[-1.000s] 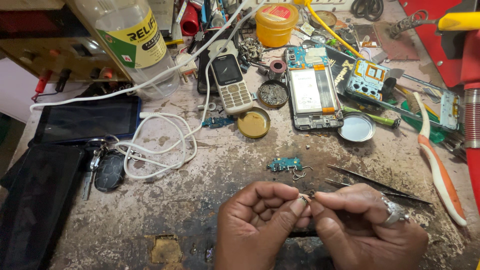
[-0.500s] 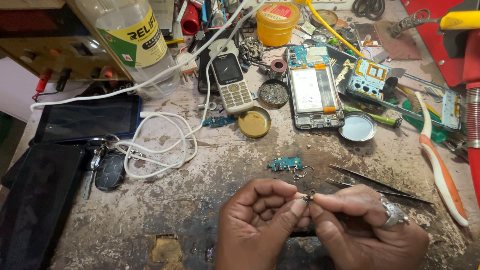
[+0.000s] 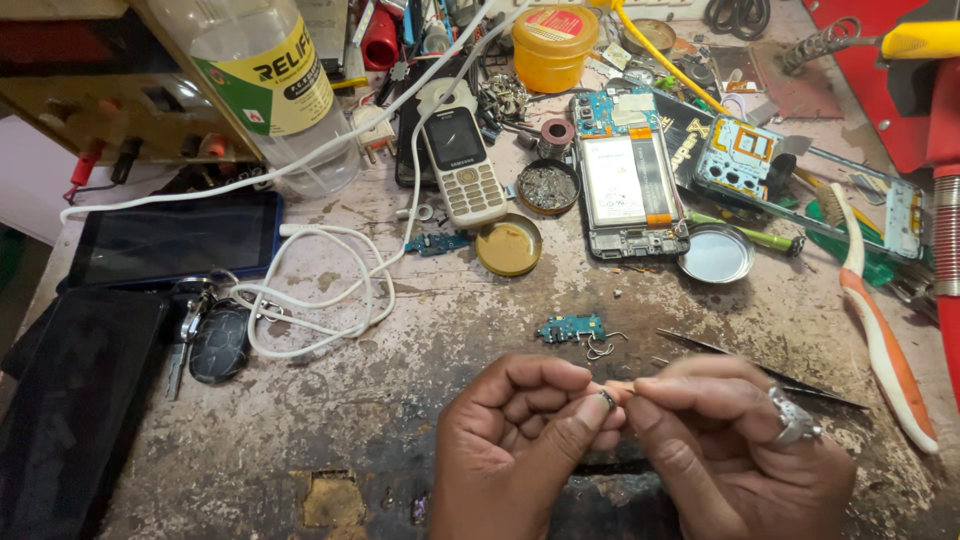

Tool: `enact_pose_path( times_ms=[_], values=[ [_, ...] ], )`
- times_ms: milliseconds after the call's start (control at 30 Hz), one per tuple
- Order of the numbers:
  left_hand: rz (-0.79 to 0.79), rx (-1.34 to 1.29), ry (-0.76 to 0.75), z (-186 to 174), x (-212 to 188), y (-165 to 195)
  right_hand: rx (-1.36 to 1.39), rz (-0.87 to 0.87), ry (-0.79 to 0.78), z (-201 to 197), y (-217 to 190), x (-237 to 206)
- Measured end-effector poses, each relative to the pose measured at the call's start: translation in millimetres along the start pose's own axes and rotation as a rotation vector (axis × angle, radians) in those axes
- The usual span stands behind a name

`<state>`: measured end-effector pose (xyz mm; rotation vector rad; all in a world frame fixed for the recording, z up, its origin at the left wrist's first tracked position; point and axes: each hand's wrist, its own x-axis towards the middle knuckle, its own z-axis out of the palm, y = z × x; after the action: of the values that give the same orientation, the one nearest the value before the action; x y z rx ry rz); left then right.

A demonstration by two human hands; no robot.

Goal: The person works at a cluttered electronics repair bench, handling a small phone circuit board and tiny components with their fingers, then uses a soldering iron to work on the board, at one point dipping into a small round tin of flux. They hold the board steady with one hand while applying the soldering iron tip to it with the other.

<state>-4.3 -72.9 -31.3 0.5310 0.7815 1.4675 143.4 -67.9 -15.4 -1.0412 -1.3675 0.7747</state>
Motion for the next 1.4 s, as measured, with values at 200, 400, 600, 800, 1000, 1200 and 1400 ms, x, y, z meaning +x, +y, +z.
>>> enact_pose_path(
  times_ms=[200, 400, 600, 800, 1000, 1200, 1400],
  values=[
    [0.020, -0.016, -0.002, 1.2, -1.0, -1.9, -0.028, -0.094, -0.044, -2.0, 1.1, 0.1],
    [0.037, 0.026, 0.001, 1.6, -2.2, -0.8, -0.069, -0.041, -0.041, -4.2, 0.7, -1.6],
    [0.048, 0.034, 0.000, 1.5, -2.4, -2.9, -0.097, -0.091, -0.064, -4.5, 2.0, 0.5],
    [0.063, 0.019, -0.019, -0.3, -2.2, -5.2, -0.053, -0.071, -0.094, -7.6, 1.0, 0.3],
    [0.080, 0.082, -0.018, -0.8, -3.6, -5.9, -0.155, -0.121, -0.047, -5.5, 4.6, 1.7],
    [0.072, 0.052, -0.007, 0.9, -3.7, -5.2, -0.078, -0.086, -0.073, -7.0, 1.9, 0.8],
    [0.075, 0.100, -0.002, 3.0, -4.1, -3.1, -0.164, -0.125, -0.012, -2.9, 2.3, 0.4]
  ],
)
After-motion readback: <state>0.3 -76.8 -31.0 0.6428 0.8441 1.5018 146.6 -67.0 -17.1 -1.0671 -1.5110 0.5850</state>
